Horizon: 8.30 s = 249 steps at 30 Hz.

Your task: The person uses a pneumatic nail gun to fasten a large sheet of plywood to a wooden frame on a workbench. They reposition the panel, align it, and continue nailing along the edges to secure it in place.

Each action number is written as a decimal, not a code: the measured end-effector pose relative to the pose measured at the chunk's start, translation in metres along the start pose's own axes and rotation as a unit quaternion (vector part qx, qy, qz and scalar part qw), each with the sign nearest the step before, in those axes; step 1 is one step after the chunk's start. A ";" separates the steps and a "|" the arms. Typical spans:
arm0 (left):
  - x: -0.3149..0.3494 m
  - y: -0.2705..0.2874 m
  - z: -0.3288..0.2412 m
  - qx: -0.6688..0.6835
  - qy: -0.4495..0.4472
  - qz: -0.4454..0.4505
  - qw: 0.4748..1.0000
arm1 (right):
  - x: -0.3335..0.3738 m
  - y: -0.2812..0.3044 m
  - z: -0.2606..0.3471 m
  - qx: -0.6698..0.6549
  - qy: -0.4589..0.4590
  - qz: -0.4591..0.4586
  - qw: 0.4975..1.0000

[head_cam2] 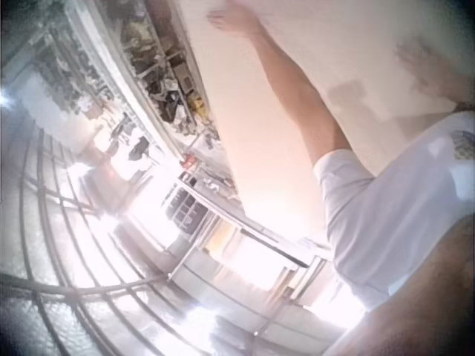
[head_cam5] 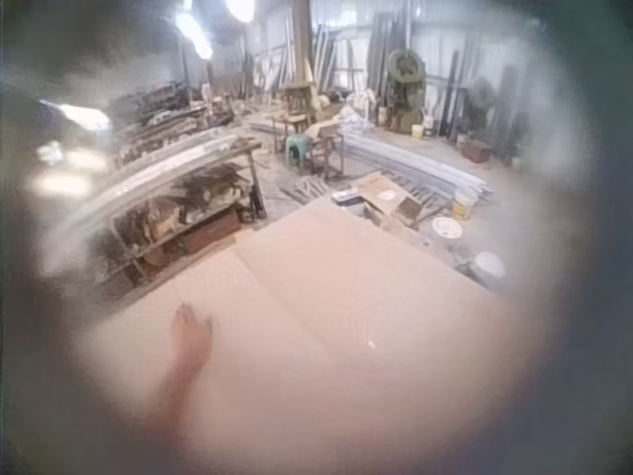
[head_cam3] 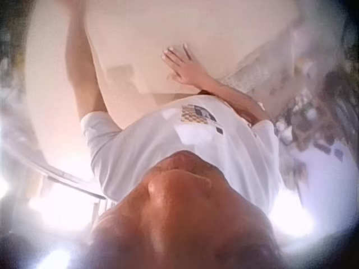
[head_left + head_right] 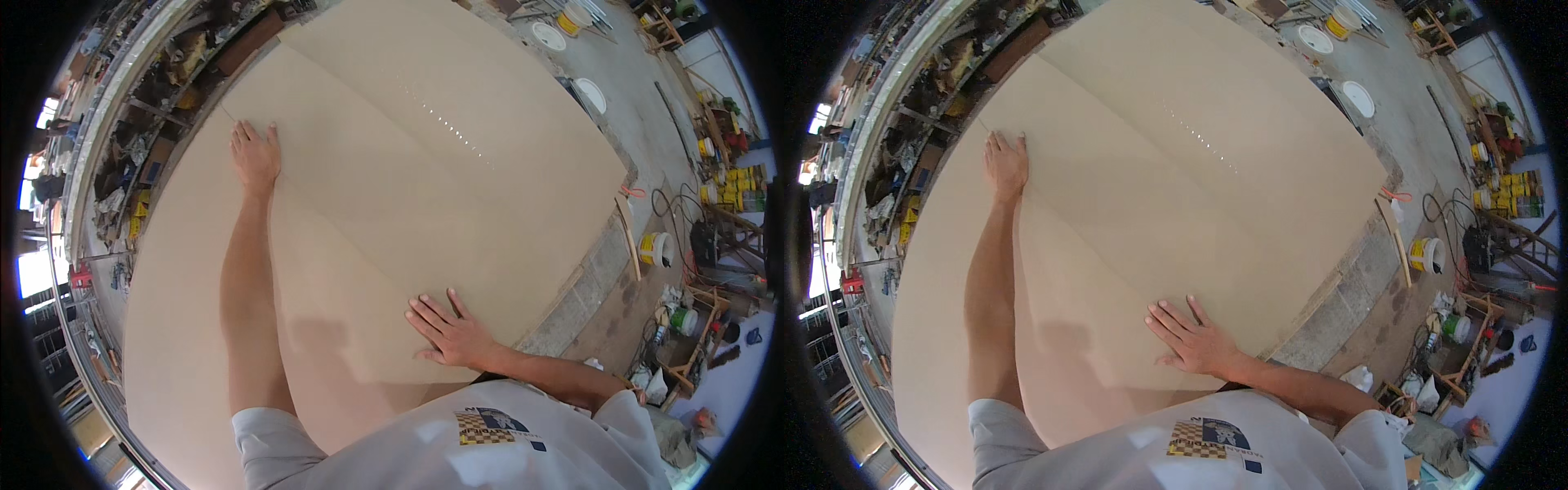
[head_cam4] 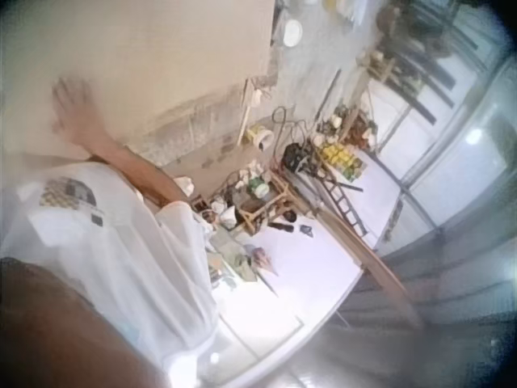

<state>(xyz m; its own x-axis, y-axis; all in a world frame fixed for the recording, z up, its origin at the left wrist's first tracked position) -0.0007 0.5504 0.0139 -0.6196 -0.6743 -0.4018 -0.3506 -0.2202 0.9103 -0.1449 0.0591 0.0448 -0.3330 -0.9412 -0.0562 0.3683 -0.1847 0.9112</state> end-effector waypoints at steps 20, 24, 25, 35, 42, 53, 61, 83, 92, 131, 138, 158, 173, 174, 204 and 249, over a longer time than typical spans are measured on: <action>0.097 0.047 -0.044 -0.005 0.017 -0.008 1.000 | -0.049 0.092 -0.176 -0.152 -0.366 -0.128 0.909; 0.114 0.063 -0.047 0.093 0.031 -0.002 0.995 | -0.060 0.094 -0.191 -0.282 -0.408 -0.042 0.867; 0.111 0.068 -0.050 0.088 0.031 -0.003 0.996 | -0.060 0.095 -0.197 -0.274 -0.393 -0.064 0.875; 0.111 0.077 -0.034 0.178 0.062 -0.064 0.980 | -0.085 0.143 -0.143 -0.428 -0.294 -0.019 0.854; 0.116 0.087 -0.003 0.282 0.134 -0.107 0.944 | -0.074 0.203 -0.034 -0.051 -0.110 -0.134 0.984; 0.139 0.096 0.000 0.220 0.129 -0.060 0.965 | -0.055 0.053 -0.059 0.079 -0.169 -0.131 0.974; 0.110 0.063 -0.059 0.158 0.063 -0.056 0.984 | -0.081 0.052 -0.131 0.113 -0.210 -0.215 0.947; 0.105 0.050 -0.133 0.120 -0.117 0.073 0.983 | -0.163 0.062 -0.195 0.056 -0.282 -0.303 0.909; 0.067 0.035 -0.107 0.161 -0.149 0.008 0.976 | -0.177 0.042 -0.151 -0.014 -0.269 -0.285 0.920; -0.122 -0.037 0.124 0.314 0.040 -0.002 0.948 | -0.158 0.045 -0.148 -0.018 -0.329 -0.282 0.901; -0.119 -0.036 0.131 0.259 0.024 -0.062 0.964 | -0.150 0.050 -0.143 -0.021 -0.316 -0.258 0.913; 0.115 0.139 -0.134 0.645 0.089 0.008 0.759 | -0.116 0.212 -0.047 -0.042 -0.192 -0.110 0.974; 0.144 0.116 -0.054 0.190 0.009 0.019 0.982 | -0.121 0.055 -0.023 0.080 -0.138 -0.065 0.985; 0.141 0.108 -0.054 0.232 -0.034 0.036 0.971 | -0.118 0.052 -0.040 0.082 -0.160 -0.079 0.980; -0.039 0.002 0.094 0.038 0.020 -0.015 0.999 | -0.125 0.042 -0.127 0.021 -0.196 -0.238 0.951; -0.128 -0.049 0.144 0.331 0.074 0.065 0.939 | -0.123 0.039 -0.125 0.058 -0.178 -0.165 0.968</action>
<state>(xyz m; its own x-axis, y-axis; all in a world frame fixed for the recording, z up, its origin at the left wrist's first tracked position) -0.0055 0.7495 0.0066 -0.6001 -0.7664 -0.2293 -0.6685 0.3231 0.6698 0.0194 0.1325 0.0365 -0.7024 -0.6749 -0.2262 0.0983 -0.4067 0.9082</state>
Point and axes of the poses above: each hand's wrist, its own x-axis away from the middle knuckle, its own y-axis out of the back of the hand, z = x × y, the point moved 7 cm from there along -x, towards the middle knuckle, and after that the axes turned 10 degrees about -z, right-handed, at the moved point
